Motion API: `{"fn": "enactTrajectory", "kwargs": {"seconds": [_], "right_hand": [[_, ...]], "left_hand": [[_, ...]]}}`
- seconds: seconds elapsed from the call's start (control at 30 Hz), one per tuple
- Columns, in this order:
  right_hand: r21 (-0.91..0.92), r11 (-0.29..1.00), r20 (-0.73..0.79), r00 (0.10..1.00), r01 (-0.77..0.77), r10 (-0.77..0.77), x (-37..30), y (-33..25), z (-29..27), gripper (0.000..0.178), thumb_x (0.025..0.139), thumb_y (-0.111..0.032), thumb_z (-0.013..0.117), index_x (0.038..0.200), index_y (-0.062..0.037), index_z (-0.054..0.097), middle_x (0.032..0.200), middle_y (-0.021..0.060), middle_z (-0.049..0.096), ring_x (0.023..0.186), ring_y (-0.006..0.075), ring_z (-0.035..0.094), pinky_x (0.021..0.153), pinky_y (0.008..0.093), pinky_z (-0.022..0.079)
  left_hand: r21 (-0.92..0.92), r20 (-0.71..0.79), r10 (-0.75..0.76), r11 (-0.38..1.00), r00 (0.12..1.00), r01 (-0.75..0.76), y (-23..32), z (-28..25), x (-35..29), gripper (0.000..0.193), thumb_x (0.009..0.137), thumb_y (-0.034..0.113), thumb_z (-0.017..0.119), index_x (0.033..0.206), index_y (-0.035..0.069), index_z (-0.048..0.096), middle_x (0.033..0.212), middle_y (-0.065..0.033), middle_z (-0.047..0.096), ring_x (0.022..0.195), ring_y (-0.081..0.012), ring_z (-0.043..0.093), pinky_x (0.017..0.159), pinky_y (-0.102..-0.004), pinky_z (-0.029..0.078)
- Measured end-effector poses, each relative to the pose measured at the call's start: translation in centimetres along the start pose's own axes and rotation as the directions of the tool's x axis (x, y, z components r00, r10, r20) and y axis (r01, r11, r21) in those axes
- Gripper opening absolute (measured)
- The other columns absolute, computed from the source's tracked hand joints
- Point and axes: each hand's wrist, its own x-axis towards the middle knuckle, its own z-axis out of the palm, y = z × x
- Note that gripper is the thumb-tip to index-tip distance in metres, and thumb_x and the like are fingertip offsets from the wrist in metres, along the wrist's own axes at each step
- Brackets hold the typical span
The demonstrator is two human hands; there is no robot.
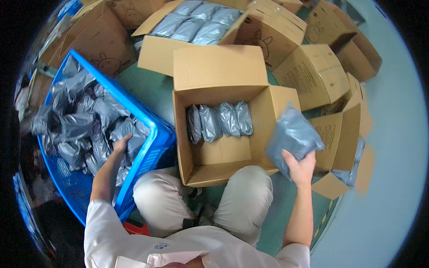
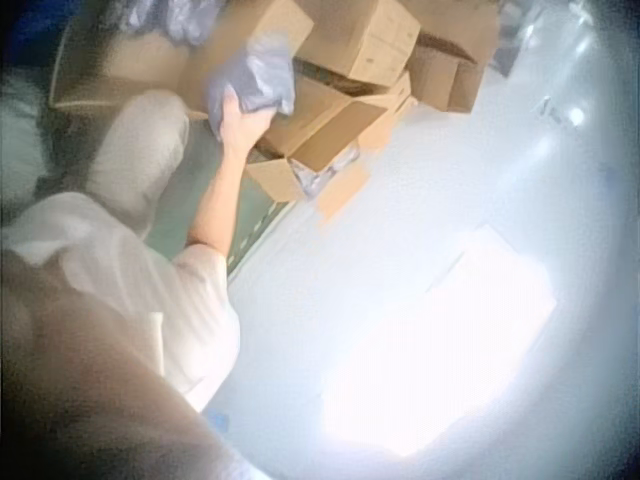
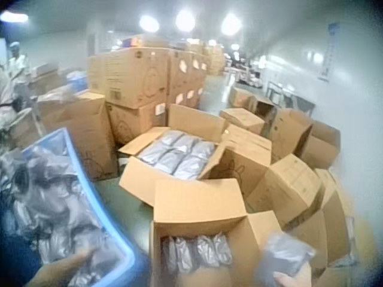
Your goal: The person takes grey packages from a blue crate and stacks them into cardboard boxes, then sets the full box aside and prepares an empty one to repeat the process.
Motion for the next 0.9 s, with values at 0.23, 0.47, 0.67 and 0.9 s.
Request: {"fn": "enactTrajectory", "kwargs": {"seconds": [0.23, 0.47, 0.67, 0.9], "right_hand": [[-0.569, 0.817, 0.294, 0.906, -0.088, 0.303, 3.3, 0.1, 6.4, 0.085, 0.078, -0.039, 0.074, 0.143, 0.0031, 0.040, 0.127, 0.0288, 0.062, 0.119, 0.0384, 0.062, 0.100, 0.0443, 0.049], [-0.787, 0.528, 0.613, 0.493, 0.318, 0.617, 10.0, 12.7, 17.0, 0.083, 0.084, -0.035, 0.066, 0.148, 0.0077, 0.034, 0.133, 0.0271, 0.059, 0.126, 0.0330, 0.059, 0.100, 0.0417, 0.051], [-0.892, 0.449, 0.363, 0.686, 0.060, 0.630, 7.2, 21.8, 23.5, 0.091, 0.087, -0.030, 0.069, 0.154, 0.0042, 0.019, 0.143, 0.0306, 0.047, 0.130, 0.0386, 0.053, 0.091, 0.0509, 0.056], [-0.916, 0.400, 0.328, 0.627, 0.029, 0.706, 6.6, 20.1, 23.6, 0.105, 0.087, -0.040, 0.071, 0.154, 0.0063, 0.004, 0.145, 0.0329, 0.042, 0.133, 0.0399, 0.049, 0.104, 0.0407, 0.048]], "left_hand": [[0.083, 0.096, 0.481, 0.868, 0.871, -0.489, 12.3, -5.1, -16.9, 0.056, 0.085, 0.035, 0.071, 0.122, -0.006, 0.062, 0.111, -0.0110, 0.068, 0.100, -0.0190, 0.065, 0.090, -0.0320, 0.049], [-0.016, 0.040, 0.902, 0.431, 0.430, -0.902, 21.8, 4.0, -40.2, 0.053, 0.084, 0.009, 0.075, 0.132, -0.001, 0.053, 0.114, -0.0116, 0.064, 0.095, -0.0194, 0.065, 0.084, -0.0348, 0.053], [0.696, 0.496, 0.440, 0.313, 0.748, -0.646, 23.9, 23.0, -41.0, 0.088, 0.081, 0.059, 0.067, 0.127, -0.014, 0.047, 0.107, -0.0279, 0.069, 0.101, -0.0361, 0.070, 0.089, -0.0418, 0.055], [0.873, 0.477, 0.062, 0.078, 0.877, -0.481, 6.2, 43.6, -28.7, 0.106, 0.093, 0.057, 0.053, 0.149, -0.020, 0.005, 0.128, -0.0312, 0.061, 0.120, -0.0313, 0.063, 0.104, -0.0360, 0.047]]}}
